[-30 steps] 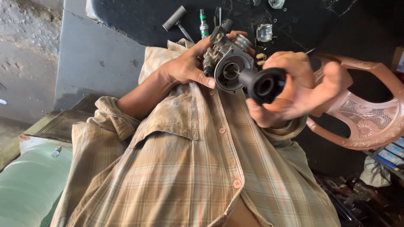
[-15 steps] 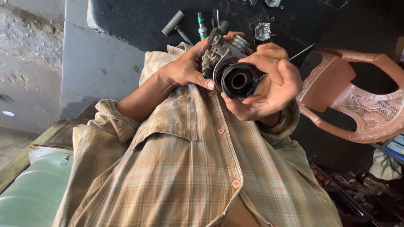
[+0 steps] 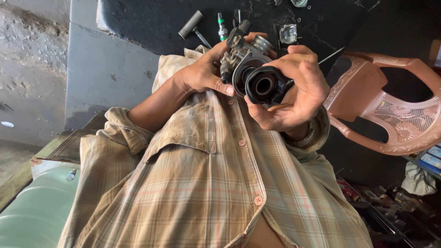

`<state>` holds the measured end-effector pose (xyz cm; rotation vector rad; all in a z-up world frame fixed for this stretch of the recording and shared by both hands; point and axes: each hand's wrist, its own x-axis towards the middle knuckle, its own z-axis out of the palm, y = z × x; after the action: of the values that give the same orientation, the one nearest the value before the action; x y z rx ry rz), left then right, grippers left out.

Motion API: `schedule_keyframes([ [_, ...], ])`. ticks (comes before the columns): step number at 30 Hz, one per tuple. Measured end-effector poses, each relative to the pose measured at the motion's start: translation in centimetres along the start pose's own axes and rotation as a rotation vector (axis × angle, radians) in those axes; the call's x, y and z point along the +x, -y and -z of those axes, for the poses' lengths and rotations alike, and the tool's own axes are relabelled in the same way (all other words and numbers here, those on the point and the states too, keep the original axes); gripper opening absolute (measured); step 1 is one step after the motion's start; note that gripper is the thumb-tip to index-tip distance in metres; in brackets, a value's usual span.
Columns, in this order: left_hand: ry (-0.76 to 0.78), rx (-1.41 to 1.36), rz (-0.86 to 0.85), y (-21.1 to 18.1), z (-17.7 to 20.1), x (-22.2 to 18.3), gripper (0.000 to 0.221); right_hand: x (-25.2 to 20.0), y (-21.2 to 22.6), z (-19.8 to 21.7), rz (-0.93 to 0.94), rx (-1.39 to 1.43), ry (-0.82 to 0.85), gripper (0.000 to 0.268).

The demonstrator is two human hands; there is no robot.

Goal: Disassemble, inspect, and clean components of a motorcycle carburetor.

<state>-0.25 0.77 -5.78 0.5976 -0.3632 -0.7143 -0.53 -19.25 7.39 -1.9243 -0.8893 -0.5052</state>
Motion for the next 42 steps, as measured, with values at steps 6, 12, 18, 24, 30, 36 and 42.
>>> schedule_keyframes([
  [6, 0.003, 0.018, -0.012, 0.0, -0.1, 0.1, 0.101, 0.3, 0.6, 0.4, -0.039, 0.018, 0.047, 0.088],
  [12, -0.116, -0.101, 0.18, -1.3, -1.3, 0.6, 0.111, 0.2, 0.4, 0.6, -0.076, 0.034, 0.058, 0.089],
  [18, -0.129, 0.186, 0.011, -1.7, -2.7, 1.2, 0.104, -1.4, -1.4, 2.9, -0.271, 0.075, 0.035, 0.085],
  [24, -0.169, 0.408, -0.146, -2.5, -4.0, 1.5, 0.104, -1.7, -2.4, 6.2, -0.324, 0.097, 0.143, 0.066],
  [30, -0.251, 0.447, -0.141, -3.2, -4.6, 1.2, 0.104, -1.2, -2.1, 5.7, -0.129, -0.137, 0.106, 0.073],
  [36, -0.28, 0.449, -0.121, -3.6, -4.7, 1.4, 0.106, -1.3, -2.0, 4.8, -0.078, -0.165, 0.074, 0.076],
  [42, -0.256, 0.422, -0.146, -3.4, -4.1, 1.3, 0.103, -1.4, -2.0, 5.1, -0.081, -0.179, 0.059, 0.069],
])
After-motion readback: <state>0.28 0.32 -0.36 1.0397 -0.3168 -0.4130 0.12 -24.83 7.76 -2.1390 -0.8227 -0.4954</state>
